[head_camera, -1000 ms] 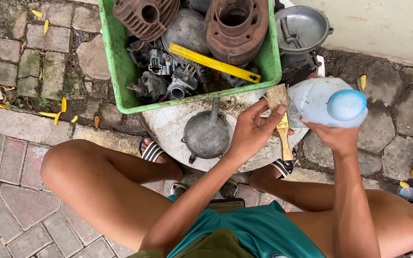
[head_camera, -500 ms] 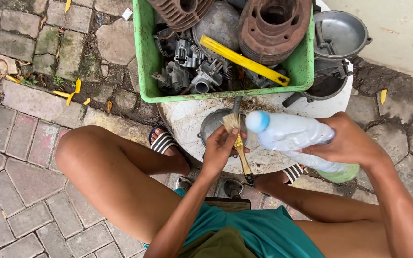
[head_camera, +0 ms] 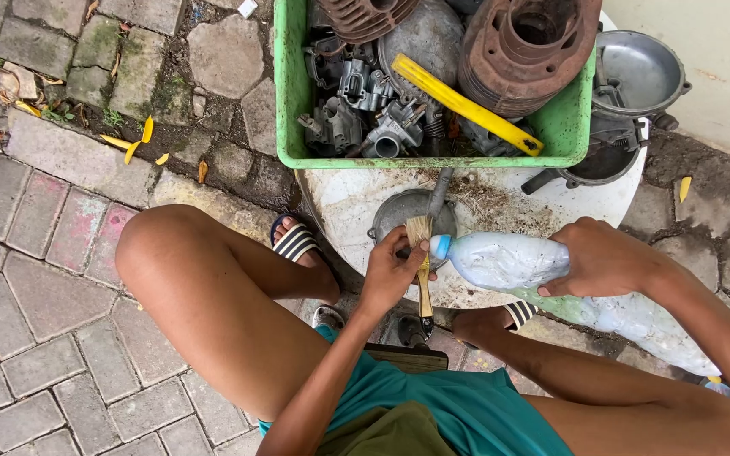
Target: Cleaning a motorcycle engine component using a brush and cleaning solution
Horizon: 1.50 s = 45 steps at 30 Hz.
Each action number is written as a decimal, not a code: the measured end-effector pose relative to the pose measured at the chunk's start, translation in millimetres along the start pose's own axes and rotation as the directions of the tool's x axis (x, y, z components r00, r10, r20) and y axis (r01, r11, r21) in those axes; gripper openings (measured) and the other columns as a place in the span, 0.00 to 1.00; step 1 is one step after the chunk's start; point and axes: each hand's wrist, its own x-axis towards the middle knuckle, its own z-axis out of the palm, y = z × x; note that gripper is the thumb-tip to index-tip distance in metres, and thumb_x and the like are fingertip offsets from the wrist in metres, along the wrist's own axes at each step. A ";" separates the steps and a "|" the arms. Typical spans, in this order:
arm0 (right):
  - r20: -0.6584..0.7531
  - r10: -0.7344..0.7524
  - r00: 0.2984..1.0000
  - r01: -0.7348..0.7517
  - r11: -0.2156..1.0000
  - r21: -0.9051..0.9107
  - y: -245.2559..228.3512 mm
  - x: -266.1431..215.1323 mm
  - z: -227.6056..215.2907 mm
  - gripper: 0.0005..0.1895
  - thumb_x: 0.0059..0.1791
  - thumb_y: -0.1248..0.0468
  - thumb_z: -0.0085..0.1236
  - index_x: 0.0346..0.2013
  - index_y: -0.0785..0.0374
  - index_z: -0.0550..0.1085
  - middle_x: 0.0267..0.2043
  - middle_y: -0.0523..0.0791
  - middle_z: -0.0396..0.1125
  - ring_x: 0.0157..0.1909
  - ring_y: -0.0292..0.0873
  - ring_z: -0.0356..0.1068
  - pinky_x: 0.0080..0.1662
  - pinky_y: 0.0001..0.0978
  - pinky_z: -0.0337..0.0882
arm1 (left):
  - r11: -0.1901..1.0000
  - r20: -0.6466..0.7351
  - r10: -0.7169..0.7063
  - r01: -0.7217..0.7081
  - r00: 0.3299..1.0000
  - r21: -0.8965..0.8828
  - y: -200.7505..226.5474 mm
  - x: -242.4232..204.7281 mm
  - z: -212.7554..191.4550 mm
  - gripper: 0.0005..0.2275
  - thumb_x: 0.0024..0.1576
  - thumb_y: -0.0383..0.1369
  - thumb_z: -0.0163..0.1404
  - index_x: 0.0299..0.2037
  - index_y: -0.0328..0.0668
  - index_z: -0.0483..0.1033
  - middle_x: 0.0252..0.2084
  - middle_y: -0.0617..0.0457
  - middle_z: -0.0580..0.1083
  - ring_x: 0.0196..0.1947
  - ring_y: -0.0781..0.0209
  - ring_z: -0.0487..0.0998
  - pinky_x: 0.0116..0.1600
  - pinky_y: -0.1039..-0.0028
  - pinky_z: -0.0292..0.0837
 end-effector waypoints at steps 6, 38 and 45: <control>-0.030 -0.012 0.999 0.008 0.991 -0.137 -0.4 2.5 -0.5 0.27 0.35 0.39 0.75 0.29 0.57 0.78 0.38 0.46 0.73 0.41 0.47 0.75 0.41 0.39 0.69 | 1.000 0.024 0.012 -0.012 1.000 -0.007 1.6 -2.0 -0.3 0.14 0.60 0.26 0.53 0.55 0.33 0.71 0.50 0.41 0.78 0.44 0.55 0.83 0.39 0.72 0.88; -0.114 -0.007 0.993 -0.023 0.964 -0.264 3.8 -7.3 -0.4 0.28 0.36 0.35 0.69 0.28 0.56 0.78 0.34 0.48 0.75 0.41 0.51 0.75 0.41 0.42 0.70 | 0.998 -0.021 -0.003 0.004 1.000 0.063 6.5 -2.2 3.8 0.17 0.62 0.45 0.48 0.45 0.38 0.80 0.38 0.53 0.79 0.30 0.64 0.80 0.28 0.79 0.61; -0.111 0.000 0.994 -0.031 0.961 -0.273 7.5 -10.3 3.0 0.30 0.37 0.33 0.67 0.28 0.57 0.77 0.33 0.46 0.76 0.41 0.48 0.75 0.42 0.40 0.71 | 0.972 0.083 -0.022 0.040 0.996 -0.232 -7.5 4.8 8.0 0.10 0.59 0.22 0.54 0.50 0.33 0.73 0.52 0.43 0.77 0.34 0.50 0.86 0.39 0.75 0.85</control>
